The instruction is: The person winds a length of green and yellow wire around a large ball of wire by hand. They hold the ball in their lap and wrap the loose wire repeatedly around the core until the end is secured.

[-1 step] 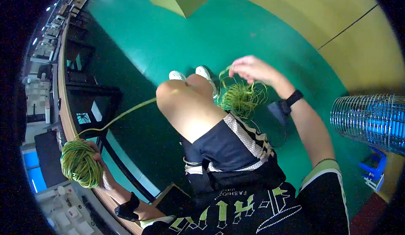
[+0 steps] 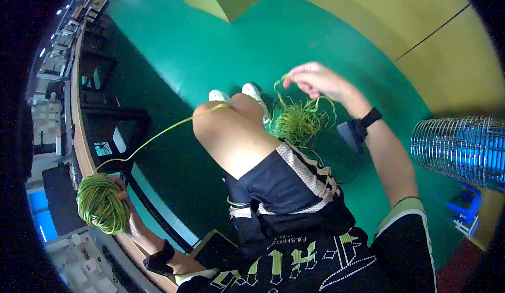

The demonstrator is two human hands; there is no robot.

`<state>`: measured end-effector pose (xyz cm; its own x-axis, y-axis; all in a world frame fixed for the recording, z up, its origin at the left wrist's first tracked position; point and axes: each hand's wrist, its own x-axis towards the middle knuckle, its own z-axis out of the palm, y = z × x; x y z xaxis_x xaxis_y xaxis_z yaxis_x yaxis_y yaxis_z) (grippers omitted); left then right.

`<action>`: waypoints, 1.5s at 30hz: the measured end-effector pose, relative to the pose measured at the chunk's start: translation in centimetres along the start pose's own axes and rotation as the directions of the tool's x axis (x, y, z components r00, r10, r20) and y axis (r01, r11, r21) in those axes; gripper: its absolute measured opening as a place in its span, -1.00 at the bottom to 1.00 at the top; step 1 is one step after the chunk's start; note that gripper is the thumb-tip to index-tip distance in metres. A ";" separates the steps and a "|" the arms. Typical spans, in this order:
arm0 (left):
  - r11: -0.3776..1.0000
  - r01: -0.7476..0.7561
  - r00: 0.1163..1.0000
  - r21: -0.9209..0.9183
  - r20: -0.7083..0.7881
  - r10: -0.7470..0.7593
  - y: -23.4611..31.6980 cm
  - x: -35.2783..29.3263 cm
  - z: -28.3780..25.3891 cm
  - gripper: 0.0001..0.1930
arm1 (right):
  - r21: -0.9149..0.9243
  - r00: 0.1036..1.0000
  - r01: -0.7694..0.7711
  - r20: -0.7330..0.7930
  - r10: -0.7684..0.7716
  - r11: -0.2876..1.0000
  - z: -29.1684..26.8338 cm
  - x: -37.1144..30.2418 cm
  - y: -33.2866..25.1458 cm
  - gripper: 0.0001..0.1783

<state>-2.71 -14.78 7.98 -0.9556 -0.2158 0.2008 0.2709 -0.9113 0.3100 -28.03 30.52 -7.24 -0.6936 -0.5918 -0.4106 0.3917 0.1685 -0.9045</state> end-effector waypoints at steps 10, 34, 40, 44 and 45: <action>0.988 0.113 0.993 -0.101 -0.001 -0.114 -3.9 0.6 -2.1 -0.30 | 0.131 0.995 -0.003 0.097 -0.010 0.991 -2.2 -4.5 -10.0 -0.47; 0.690 0.716 0.635 -0.110 -0.308 -0.708 -27.3 1.1 -2.4 -0.34 | -0.546 0.988 -0.033 -0.145 -0.056 0.837 9.2 -6.5 -13.1 -0.70; 0.816 0.565 0.746 -0.124 -0.346 -0.569 -25.9 3.6 -3.1 -0.23 | -0.309 0.987 -0.083 -0.154 0.037 0.947 2.6 -9.1 -13.8 -0.60; 0.890 0.365 0.890 0.275 -0.384 -0.246 -27.1 4.7 -1.7 -0.28 | 0.125 0.996 -0.035 -0.079 0.045 0.992 2.1 -10.6 -12.6 -0.57; 0.865 0.342 0.903 0.367 -0.383 -0.194 -27.2 4.7 -1.4 -0.31 | 0.166 0.997 -0.030 -0.071 0.043 0.986 2.9 -10.7 -12.5 -0.57</action>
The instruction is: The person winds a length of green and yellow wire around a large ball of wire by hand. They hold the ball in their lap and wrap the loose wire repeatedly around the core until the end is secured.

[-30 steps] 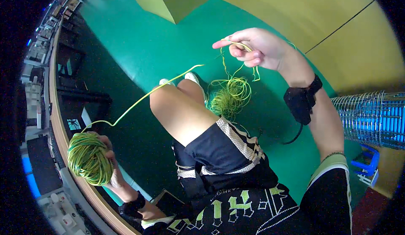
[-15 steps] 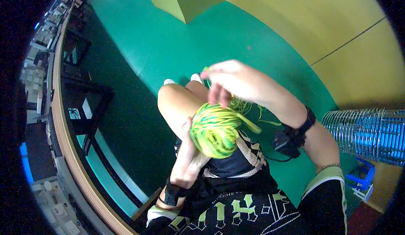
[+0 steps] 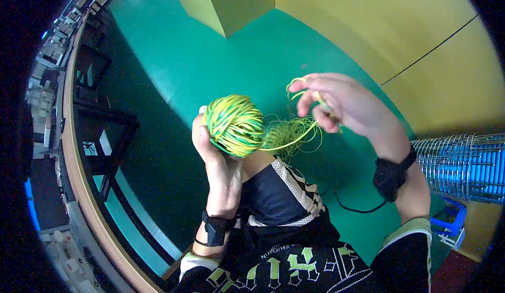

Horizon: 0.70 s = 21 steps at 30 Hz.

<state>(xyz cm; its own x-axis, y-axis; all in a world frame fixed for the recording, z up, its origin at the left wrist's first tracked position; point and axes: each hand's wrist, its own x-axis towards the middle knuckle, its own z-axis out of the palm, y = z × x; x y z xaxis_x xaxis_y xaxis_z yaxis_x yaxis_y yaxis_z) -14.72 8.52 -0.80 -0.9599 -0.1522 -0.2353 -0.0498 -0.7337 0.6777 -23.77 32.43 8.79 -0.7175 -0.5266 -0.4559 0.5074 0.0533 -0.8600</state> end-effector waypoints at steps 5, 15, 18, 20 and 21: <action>0.939 0.340 0.940 -0.055 0.031 -0.339 -3.1 -1.6 1.4 -0.47 | -0.205 0.999 0.050 0.025 -0.046 0.977 8.9 0.1 1.3 -0.64; 0.875 0.319 0.919 -0.364 0.344 -0.192 -2.9 1.5 0.5 -0.39 | -0.559 0.985 -0.009 0.137 0.102 0.829 10.5 -3.6 8.2 -0.82; 0.963 0.167 0.970 -0.212 0.210 -0.122 -0.4 1.5 -0.2 -0.41 | -0.213 0.954 -0.280 0.043 0.295 0.936 6.1 -3.9 10.9 -0.77; 0.976 0.152 0.975 -0.159 0.189 -0.121 0.4 1.0 0.2 -0.41 | -0.098 0.999 0.015 -0.032 -0.018 0.995 4.3 -3.6 12.7 -0.41; 0.996 0.028 0.985 -0.081 0.174 -0.013 0.9 0.5 0.9 -0.37 | -0.057 0.994 0.094 -0.043 -0.096 0.994 4.2 -3.3 12.7 -0.27</action>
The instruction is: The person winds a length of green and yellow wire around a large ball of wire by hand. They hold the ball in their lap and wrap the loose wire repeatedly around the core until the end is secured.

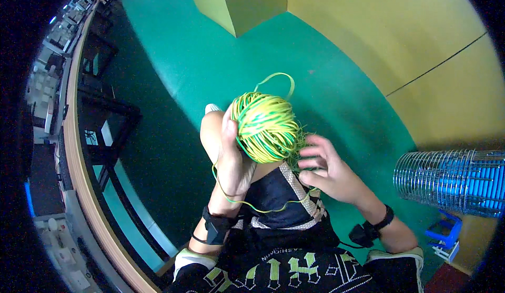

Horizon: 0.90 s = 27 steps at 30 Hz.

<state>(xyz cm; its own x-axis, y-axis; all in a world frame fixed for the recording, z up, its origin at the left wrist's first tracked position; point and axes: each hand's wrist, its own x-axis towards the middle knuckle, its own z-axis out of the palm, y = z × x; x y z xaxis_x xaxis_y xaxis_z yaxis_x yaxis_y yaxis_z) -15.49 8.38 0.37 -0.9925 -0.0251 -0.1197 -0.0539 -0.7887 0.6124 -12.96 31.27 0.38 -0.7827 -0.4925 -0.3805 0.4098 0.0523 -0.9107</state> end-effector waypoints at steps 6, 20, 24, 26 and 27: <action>0.338 -0.435 0.867 0.834 0.287 0.408 0.8 -1.5 0.2 -0.19 | 0.269 0.912 0.403 -0.201 -0.358 0.875 6.5 6.1 0.9 0.18; 0.342 -0.441 0.897 0.829 0.407 0.171 3.7 -2.2 -3.1 -0.26 | 0.415 0.915 0.388 -0.282 -0.289 0.823 6.2 8.3 -0.3 -0.12; 0.123 -0.380 0.909 0.917 0.395 -0.135 3.1 -2.6 -3.8 -0.44 | 0.346 0.831 0.556 -0.232 -0.506 0.756 0.7 8.9 -5.4 -0.23; -0.236 -0.600 0.779 0.764 0.492 -0.389 1.8 -1.2 -4.3 -0.62 | 0.285 0.755 0.656 -0.270 -0.598 0.699 -2.5 8.1 -9.1 -0.32; -0.205 -0.590 0.778 0.781 0.483 -0.401 1.0 -0.5 -3.5 -0.65 | 0.261 0.703 0.709 -0.328 -0.631 0.655 -3.8 7.8 -10.9 -0.37</action>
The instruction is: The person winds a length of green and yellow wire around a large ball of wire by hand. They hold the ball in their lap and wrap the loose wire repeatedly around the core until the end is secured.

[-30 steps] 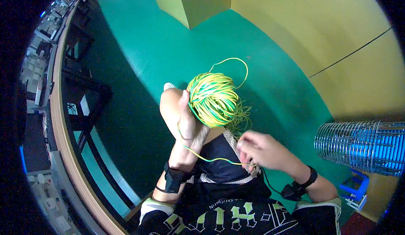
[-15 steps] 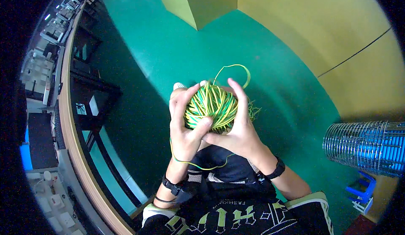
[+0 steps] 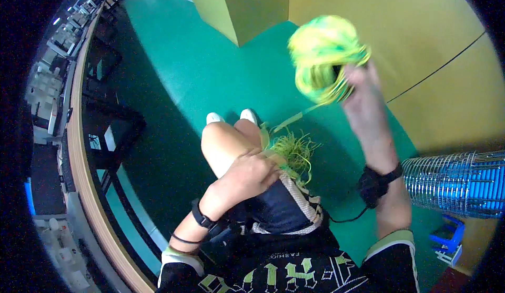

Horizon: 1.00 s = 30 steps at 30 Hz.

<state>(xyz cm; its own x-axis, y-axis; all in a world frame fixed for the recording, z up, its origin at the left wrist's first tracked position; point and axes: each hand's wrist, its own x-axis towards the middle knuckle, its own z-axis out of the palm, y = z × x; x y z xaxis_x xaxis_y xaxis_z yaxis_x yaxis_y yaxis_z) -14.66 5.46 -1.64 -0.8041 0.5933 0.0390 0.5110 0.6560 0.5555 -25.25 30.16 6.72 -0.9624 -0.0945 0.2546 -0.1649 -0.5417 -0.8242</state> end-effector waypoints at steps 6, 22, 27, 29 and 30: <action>0.970 0.010 0.988 -0.244 -0.144 -0.046 3.1 6.5 -1.7 -0.83 | -0.174 0.996 0.090 0.011 -0.090 0.981 0.6 6.9 -13.6 -0.44; 0.107 -0.162 0.889 -0.981 -0.192 -0.416 1.8 -2.8 -9.6 0.24 | -0.641 0.916 0.109 0.361 0.173 0.760 10.3 -5.7 2.5 0.01; 0.033 -0.099 0.830 -0.995 -0.101 -0.548 0.4 -6.9 -5.4 0.06 | -0.666 0.840 0.090 0.450 0.303 0.740 9.8 -8.1 6.0 0.02; -0.024 -0.108 0.798 -0.994 -0.072 -0.598 0.3 -7.7 -3.6 0.07 | -0.674 0.805 0.101 0.487 0.338 0.731 9.0 -8.2 6.7 0.08; -0.020 -0.115 0.776 -0.993 -0.077 -0.626 0.0 -8.2 -2.5 0.08 | -0.705 0.801 0.079 0.466 0.376 0.705 8.5 -8.2 7.1 0.10</action>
<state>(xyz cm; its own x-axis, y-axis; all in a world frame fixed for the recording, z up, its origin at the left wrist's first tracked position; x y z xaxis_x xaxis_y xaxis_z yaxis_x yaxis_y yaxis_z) -8.85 -0.54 0.16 -0.9673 0.0135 -0.2533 -0.2196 -0.5443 0.8096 -16.70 19.97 3.11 -0.7324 -0.6685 0.1292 -0.3443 0.1999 -0.9173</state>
